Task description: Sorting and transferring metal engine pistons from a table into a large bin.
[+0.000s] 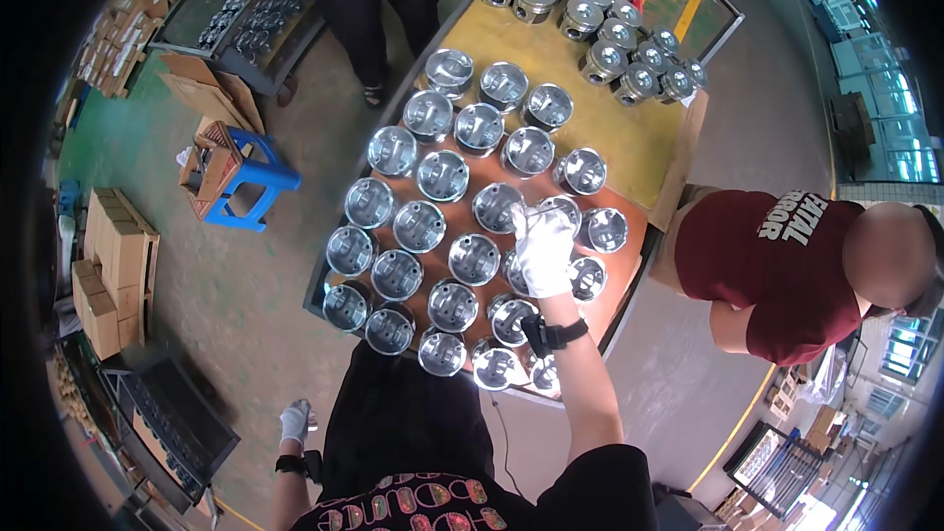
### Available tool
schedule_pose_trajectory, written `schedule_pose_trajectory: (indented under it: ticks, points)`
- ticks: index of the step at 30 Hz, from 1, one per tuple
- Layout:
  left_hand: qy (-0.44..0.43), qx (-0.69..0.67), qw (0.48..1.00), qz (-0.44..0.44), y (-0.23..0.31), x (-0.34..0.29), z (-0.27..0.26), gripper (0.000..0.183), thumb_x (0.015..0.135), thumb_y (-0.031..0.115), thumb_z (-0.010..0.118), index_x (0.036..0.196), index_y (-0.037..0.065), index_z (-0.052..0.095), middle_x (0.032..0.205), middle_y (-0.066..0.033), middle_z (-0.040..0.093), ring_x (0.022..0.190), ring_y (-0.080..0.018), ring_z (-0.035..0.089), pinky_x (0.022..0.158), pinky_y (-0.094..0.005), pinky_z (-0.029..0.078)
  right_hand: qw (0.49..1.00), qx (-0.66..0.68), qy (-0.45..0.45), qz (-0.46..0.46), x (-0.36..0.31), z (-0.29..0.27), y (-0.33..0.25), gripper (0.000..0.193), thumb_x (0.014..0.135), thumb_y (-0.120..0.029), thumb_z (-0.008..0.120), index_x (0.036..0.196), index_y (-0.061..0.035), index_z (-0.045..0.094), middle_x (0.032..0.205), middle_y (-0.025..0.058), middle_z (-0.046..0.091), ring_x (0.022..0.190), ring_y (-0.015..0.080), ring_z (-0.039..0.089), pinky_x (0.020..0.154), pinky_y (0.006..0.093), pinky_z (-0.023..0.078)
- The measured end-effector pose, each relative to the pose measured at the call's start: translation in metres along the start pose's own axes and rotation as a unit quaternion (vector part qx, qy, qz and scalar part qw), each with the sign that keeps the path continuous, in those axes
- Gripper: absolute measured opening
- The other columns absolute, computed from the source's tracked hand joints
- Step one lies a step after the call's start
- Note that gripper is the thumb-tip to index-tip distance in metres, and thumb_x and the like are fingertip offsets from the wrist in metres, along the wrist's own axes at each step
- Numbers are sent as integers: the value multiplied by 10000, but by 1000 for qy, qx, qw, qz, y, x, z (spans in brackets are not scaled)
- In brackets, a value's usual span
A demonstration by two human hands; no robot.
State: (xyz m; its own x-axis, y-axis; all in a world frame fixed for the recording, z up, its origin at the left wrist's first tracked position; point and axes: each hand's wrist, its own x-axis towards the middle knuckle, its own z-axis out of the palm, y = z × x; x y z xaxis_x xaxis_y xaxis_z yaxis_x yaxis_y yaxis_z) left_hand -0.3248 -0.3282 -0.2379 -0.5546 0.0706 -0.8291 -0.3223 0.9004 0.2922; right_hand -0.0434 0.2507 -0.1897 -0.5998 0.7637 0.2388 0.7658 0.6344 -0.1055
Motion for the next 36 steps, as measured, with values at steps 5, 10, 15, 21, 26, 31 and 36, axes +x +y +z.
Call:
schedule_pose_trajectory:
  ticks: [5, 10, 15, 21, 26, 31, 36]
  points:
    - [37, -4, 999, -10, -1, -3, -2, 246, 930, 231, 510, 793, 53, 609, 599, -56, 568, 466, -156, 556, 447, -316, 484, 996, -70, 29, -36, -9, -5, -7, 256, 971, -265, 504, 998, -54, 648, 885, 194, 604, 844, 358, 563, 733, 464, 440]
    - [9, -30, 999, -42, -10, 8, -5, 241, 936, 233, 502, 822, 56, 620, 620, -66, 589, 490, -172, 578, 470, -329, 497, 994, -99, -46, 6, -2, 6, -9, 366, 987, -333, 496, 939, 5, 628, 821, 202, 599, 684, 312, 579, 585, 423, 445]
    - [14, -12, 999, -29, -14, 4, -8, 237, 942, 229, 492, 827, 60, 612, 623, -64, 583, 491, -172, 575, 467, -327, 491, 989, -143, 24, 18, 16, -5, -27, 158, 887, -215, 642, 852, -62, 631, 762, 129, 604, 731, 336, 584, 676, 434, 464]
    - [28, 11, 1000, -10, 4, -15, -10, 272, 944, 246, 483, 811, 49, 617, 642, -84, 613, 513, -191, 608, 474, -343, 507, 990, -109, 65, -67, 2, -13, -24, 279, 963, -322, 567, 896, -62, 644, 788, 126, 626, 701, 265, 608, 611, 384, 485]
    - [-4, 37, 999, -33, -17, -3, -15, 306, 937, 253, 481, 790, 30, 629, 666, -98, 646, 532, -216, 639, 484, -376, 522, 996, -1, 70, 56, 2, -13, -31, 238, 950, -311, 594, 882, -92, 656, 760, 107, 643, 773, 279, 633, 655, 390, 500]
    - [10, -20, 999, -27, -17, 9, -9, 296, 937, 245, 474, 817, 25, 631, 674, -122, 649, 515, -212, 625, 480, -362, 526, 998, -35, 29, 41, 0, -11, -28, 204, 951, -263, 594, 888, -77, 649, 810, 125, 637, 762, 323, 615, 731, 446, 482]
    - [-4, -88, 994, -64, -15, 10, -8, 156, 961, 200, 509, 933, 73, 594, 624, -53, 561, 458, -152, 525, 433, -300, 453, 998, 5, 60, 35, 2, -12, -30, 213, 949, -275, 596, 863, -87, 649, 790, 106, 634, 733, 304, 613, 711, 429, 485]
